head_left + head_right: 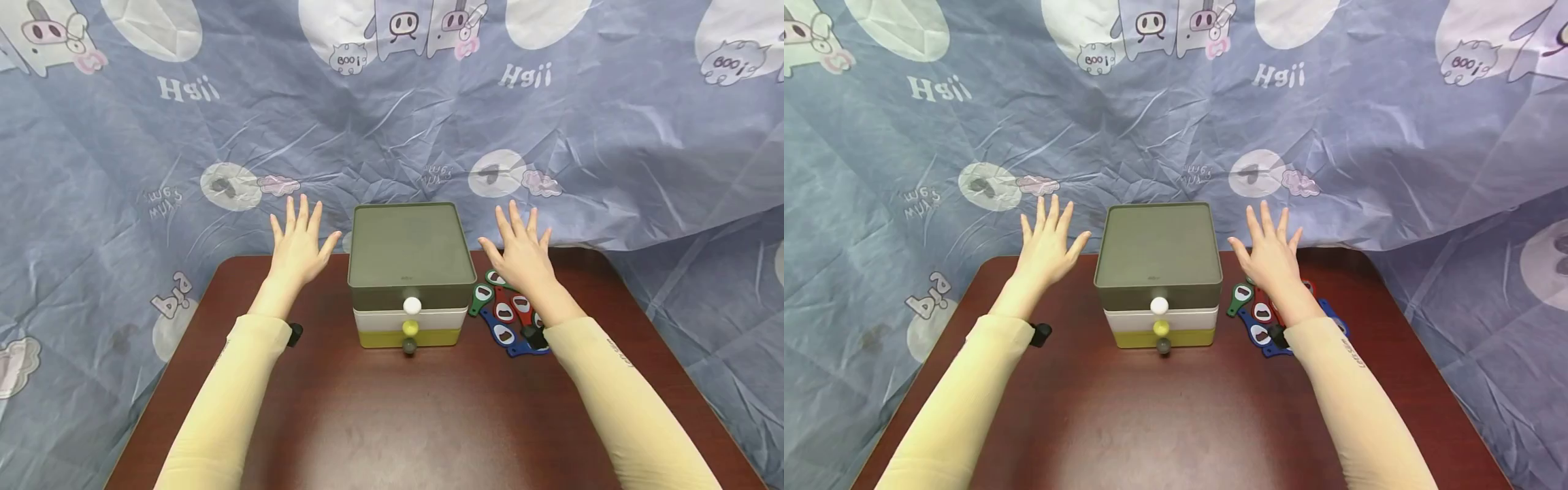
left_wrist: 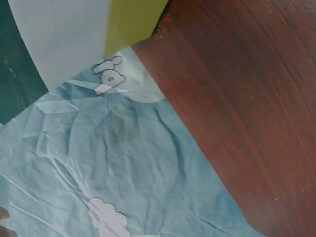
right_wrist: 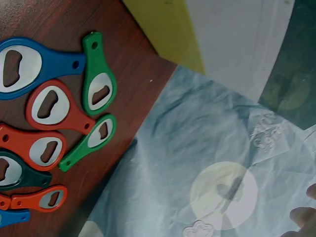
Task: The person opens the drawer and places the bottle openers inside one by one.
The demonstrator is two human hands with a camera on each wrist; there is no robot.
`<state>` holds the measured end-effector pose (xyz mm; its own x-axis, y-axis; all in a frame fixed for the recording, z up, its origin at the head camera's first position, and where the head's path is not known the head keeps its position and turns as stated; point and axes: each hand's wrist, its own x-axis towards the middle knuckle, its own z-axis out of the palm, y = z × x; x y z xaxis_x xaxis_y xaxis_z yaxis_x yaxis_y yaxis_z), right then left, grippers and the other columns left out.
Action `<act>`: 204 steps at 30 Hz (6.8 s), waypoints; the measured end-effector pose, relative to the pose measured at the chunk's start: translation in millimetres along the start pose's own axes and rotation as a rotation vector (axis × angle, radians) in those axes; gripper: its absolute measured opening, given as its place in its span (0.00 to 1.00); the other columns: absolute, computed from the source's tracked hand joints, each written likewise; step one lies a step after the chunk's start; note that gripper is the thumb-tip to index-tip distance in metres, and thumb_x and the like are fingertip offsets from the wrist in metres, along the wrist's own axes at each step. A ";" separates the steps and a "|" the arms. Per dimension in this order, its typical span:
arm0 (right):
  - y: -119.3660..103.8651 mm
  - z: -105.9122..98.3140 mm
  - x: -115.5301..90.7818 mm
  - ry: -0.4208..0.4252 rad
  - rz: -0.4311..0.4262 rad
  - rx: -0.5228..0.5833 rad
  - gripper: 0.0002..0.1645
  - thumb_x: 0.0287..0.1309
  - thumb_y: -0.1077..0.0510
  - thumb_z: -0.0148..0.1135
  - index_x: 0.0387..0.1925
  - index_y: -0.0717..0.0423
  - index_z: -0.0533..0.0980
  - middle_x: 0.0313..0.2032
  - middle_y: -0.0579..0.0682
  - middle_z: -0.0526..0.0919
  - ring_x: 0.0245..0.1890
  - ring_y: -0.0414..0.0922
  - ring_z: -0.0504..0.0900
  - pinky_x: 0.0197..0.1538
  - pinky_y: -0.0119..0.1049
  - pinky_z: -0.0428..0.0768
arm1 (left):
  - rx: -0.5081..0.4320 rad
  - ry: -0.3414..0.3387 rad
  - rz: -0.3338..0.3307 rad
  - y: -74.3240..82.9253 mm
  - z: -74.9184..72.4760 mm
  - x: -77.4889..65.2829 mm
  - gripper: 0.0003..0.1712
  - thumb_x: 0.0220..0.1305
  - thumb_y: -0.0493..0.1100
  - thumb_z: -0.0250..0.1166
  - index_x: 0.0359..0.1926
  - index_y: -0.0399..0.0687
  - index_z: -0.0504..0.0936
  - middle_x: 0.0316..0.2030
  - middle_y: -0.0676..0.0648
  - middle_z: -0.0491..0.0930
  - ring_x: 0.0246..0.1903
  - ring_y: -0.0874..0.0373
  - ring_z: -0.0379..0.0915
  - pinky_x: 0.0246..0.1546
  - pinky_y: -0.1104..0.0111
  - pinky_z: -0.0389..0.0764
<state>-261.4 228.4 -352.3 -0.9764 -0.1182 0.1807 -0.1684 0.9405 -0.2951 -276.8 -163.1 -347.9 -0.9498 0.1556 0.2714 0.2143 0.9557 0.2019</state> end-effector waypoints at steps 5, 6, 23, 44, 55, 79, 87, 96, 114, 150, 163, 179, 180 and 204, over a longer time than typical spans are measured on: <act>-6.1 -1.0 -5.5 0.034 -0.039 0.013 0.45 0.72 0.33 0.39 0.79 0.49 0.41 0.79 0.55 0.35 0.75 0.64 0.23 0.68 0.74 0.30 | -0.011 0.000 0.023 5.2 -4.6 -6.8 0.43 0.74 0.66 0.42 0.79 0.48 0.46 0.78 0.38 0.38 0.77 0.41 0.23 0.71 0.35 0.32; -7.5 -1.4 -6.6 0.040 -0.047 0.015 0.45 0.72 0.33 0.40 0.79 0.49 0.42 0.79 0.55 0.35 0.75 0.64 0.24 0.68 0.74 0.30 | -0.018 0.001 0.030 6.4 -5.2 -8.4 0.43 0.74 0.66 0.42 0.79 0.48 0.46 0.78 0.38 0.38 0.77 0.41 0.23 0.71 0.35 0.32; -42.1 -4.7 -48.1 0.076 -0.248 0.060 0.42 0.71 0.39 0.49 0.78 0.50 0.50 0.78 0.54 0.45 0.77 0.64 0.34 0.70 0.72 0.38 | -0.044 -0.005 0.190 26.6 -14.9 -38.1 0.42 0.72 0.64 0.49 0.77 0.47 0.54 0.77 0.39 0.47 0.78 0.42 0.32 0.72 0.37 0.39; -75.5 8.9 -100.5 0.204 -0.452 0.121 0.38 0.63 0.49 0.64 0.71 0.53 0.65 0.73 0.54 0.62 0.73 0.61 0.59 0.73 0.59 0.57 | -0.349 -0.070 0.198 39.3 5.0 -59.7 0.42 0.69 0.61 0.56 0.76 0.49 0.57 0.77 0.45 0.49 0.78 0.48 0.35 0.75 0.46 0.42; -87.4 29.4 -118.0 0.372 -0.524 0.240 0.27 0.63 0.49 0.64 0.60 0.56 0.77 0.60 0.52 0.80 0.59 0.50 0.79 0.52 0.46 0.82 | -0.586 -0.118 0.104 30.3 27.5 -58.4 0.39 0.71 0.58 0.56 0.77 0.57 0.55 0.77 0.48 0.52 0.77 0.52 0.45 0.73 0.48 0.55; -117.8 84.6 -103.3 0.110 0.178 1.181 0.14 0.64 0.63 0.63 0.49 0.66 0.74 0.40 0.68 0.86 0.31 0.45 0.88 0.37 0.34 0.86 | -0.999 -0.131 0.017 30.0 45.2 -61.9 0.37 0.71 0.48 0.59 0.76 0.61 0.55 0.75 0.47 0.55 0.74 0.47 0.54 0.68 0.48 0.65; -131.9 88.8 -100.3 0.074 0.339 1.574 0.09 0.67 0.64 0.58 0.45 0.65 0.69 0.35 0.50 0.86 0.31 0.39 0.88 0.38 0.32 0.86 | -1.016 -0.119 0.035 30.6 46.2 -62.1 0.37 0.70 0.48 0.60 0.76 0.60 0.56 0.74 0.46 0.57 0.73 0.47 0.57 0.67 0.48 0.67; -137.9 86.8 -96.7 0.029 0.459 1.743 0.06 0.69 0.65 0.55 0.44 0.62 0.68 0.36 0.49 0.84 0.33 0.39 0.87 0.43 0.30 0.85 | -1.013 -0.129 0.021 30.2 45.5 -61.6 0.38 0.71 0.44 0.60 0.77 0.56 0.54 0.75 0.44 0.55 0.73 0.47 0.55 0.68 0.50 0.66; -140.0 81.4 -137.9 -0.038 0.572 1.822 0.04 0.67 0.67 0.54 0.40 0.59 0.68 0.42 0.52 0.80 0.38 0.41 0.86 0.51 0.34 0.83 | -1.004 -0.146 0.027 31.2 44.1 -61.0 0.38 0.70 0.45 0.60 0.76 0.56 0.56 0.74 0.44 0.58 0.72 0.46 0.59 0.67 0.52 0.68; -141.9 68.8 -192.1 -0.089 0.610 1.817 0.06 0.65 0.67 0.56 0.36 0.54 0.72 0.42 0.52 0.82 0.40 0.45 0.86 0.53 0.39 0.83 | -1.073 -0.139 0.070 22.9 45.4 -44.4 0.35 0.74 0.41 0.53 0.77 0.51 0.54 0.77 0.49 0.50 0.76 0.49 0.48 0.75 0.55 0.53; -144.4 71.4 -195.0 -0.113 0.574 1.826 0.06 0.65 0.67 0.57 0.36 0.53 0.72 0.41 0.51 0.84 0.40 0.44 0.86 0.52 0.37 0.83 | -1.062 -0.136 0.032 24.0 46.7 -44.5 0.34 0.74 0.44 0.54 0.77 0.57 0.55 0.77 0.52 0.52 0.75 0.52 0.50 0.73 0.53 0.57; -141.3 71.3 -194.9 -0.136 0.584 1.841 0.06 0.65 0.67 0.57 0.36 0.53 0.72 0.42 0.51 0.83 0.41 0.44 0.87 0.53 0.38 0.83 | -1.079 -0.140 0.042 25.6 46.2 -45.9 0.34 0.74 0.43 0.53 0.77 0.57 0.54 0.77 0.51 0.52 0.75 0.52 0.49 0.73 0.52 0.57; -140.9 70.9 -194.9 -0.143 0.587 1.842 0.06 0.65 0.67 0.57 0.36 0.53 0.72 0.42 0.51 0.83 0.41 0.45 0.87 0.53 0.39 0.83 | -1.077 -0.138 0.041 25.5 46.0 -46.1 0.34 0.74 0.44 0.53 0.77 0.57 0.54 0.77 0.52 0.52 0.75 0.52 0.49 0.73 0.52 0.58; 45.2 103.0 -152.6 -0.042 0.491 0.867 0.20 0.59 0.56 0.69 0.45 0.68 0.77 0.30 0.44 0.87 0.31 0.33 0.85 0.39 0.28 0.83 | -1.074 -0.137 0.038 24.5 47.8 -46.6 0.34 0.75 0.45 0.53 0.77 0.60 0.55 0.76 0.51 0.53 0.75 0.53 0.49 0.73 0.52 0.56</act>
<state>-133.9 256.2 -489.8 -0.9653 0.1946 -0.1741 0.2319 0.3320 -0.9143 -238.2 -135.0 -400.6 -0.9413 0.2714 0.2009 0.2686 0.2413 0.9325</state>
